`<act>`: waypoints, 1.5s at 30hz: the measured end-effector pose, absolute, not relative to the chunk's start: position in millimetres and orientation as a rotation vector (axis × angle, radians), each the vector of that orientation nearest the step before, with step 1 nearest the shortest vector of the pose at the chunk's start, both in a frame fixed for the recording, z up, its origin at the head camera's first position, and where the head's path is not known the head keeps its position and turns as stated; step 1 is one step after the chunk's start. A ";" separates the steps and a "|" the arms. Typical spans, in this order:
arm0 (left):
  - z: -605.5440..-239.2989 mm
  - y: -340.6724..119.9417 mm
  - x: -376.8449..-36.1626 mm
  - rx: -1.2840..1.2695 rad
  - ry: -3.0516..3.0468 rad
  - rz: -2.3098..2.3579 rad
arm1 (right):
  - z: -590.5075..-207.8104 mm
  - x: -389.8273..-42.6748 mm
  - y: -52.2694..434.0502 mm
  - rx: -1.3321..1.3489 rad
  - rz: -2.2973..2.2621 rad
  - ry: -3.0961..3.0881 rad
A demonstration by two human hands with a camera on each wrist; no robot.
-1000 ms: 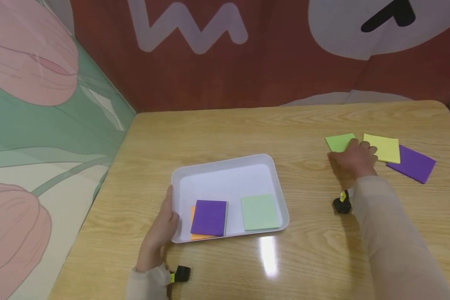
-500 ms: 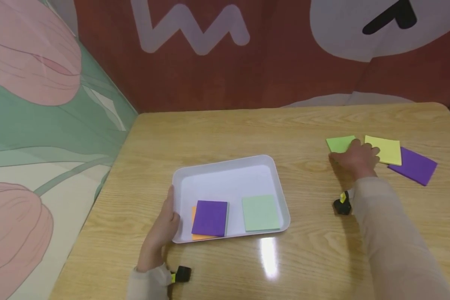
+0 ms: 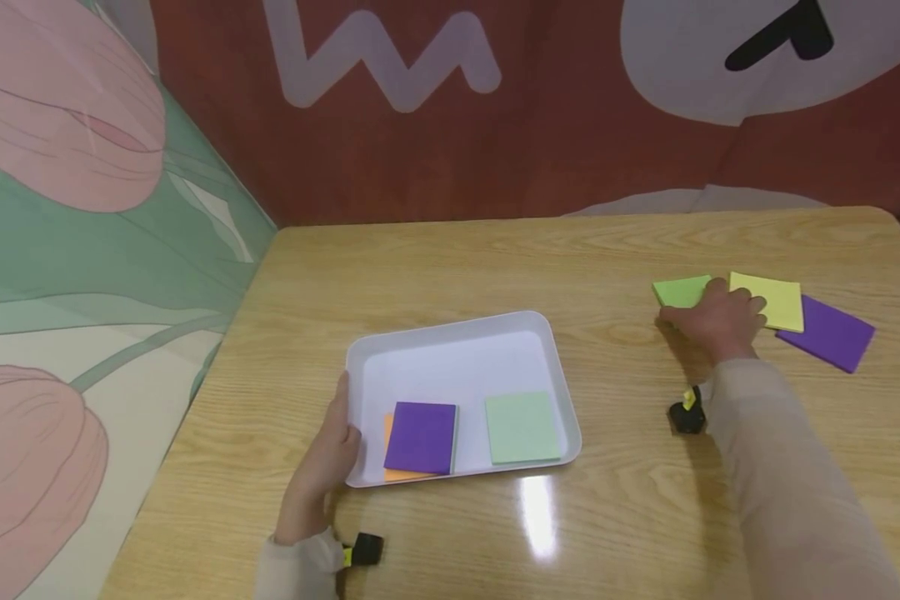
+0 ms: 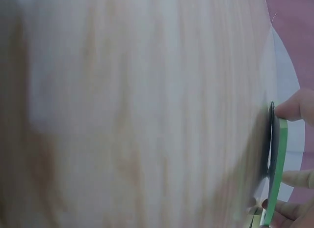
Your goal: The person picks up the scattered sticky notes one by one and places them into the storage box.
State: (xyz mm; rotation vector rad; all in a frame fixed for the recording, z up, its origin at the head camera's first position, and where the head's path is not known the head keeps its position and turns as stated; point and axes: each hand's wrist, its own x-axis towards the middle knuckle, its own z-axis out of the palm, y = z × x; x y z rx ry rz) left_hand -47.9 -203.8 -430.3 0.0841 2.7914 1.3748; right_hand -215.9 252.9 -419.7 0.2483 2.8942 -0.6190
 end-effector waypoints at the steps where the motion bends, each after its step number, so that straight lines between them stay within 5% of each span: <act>1: -430.0 -203.7 -47.9 0.084 2.790 1.377 | -419.9 -215.6 253.1 0.251 -0.620 2.897; 45: -430.4 -202.5 -48.2 0.059 2.777 1.394 | -407.7 -206.4 239.7 0.241 -0.788 2.952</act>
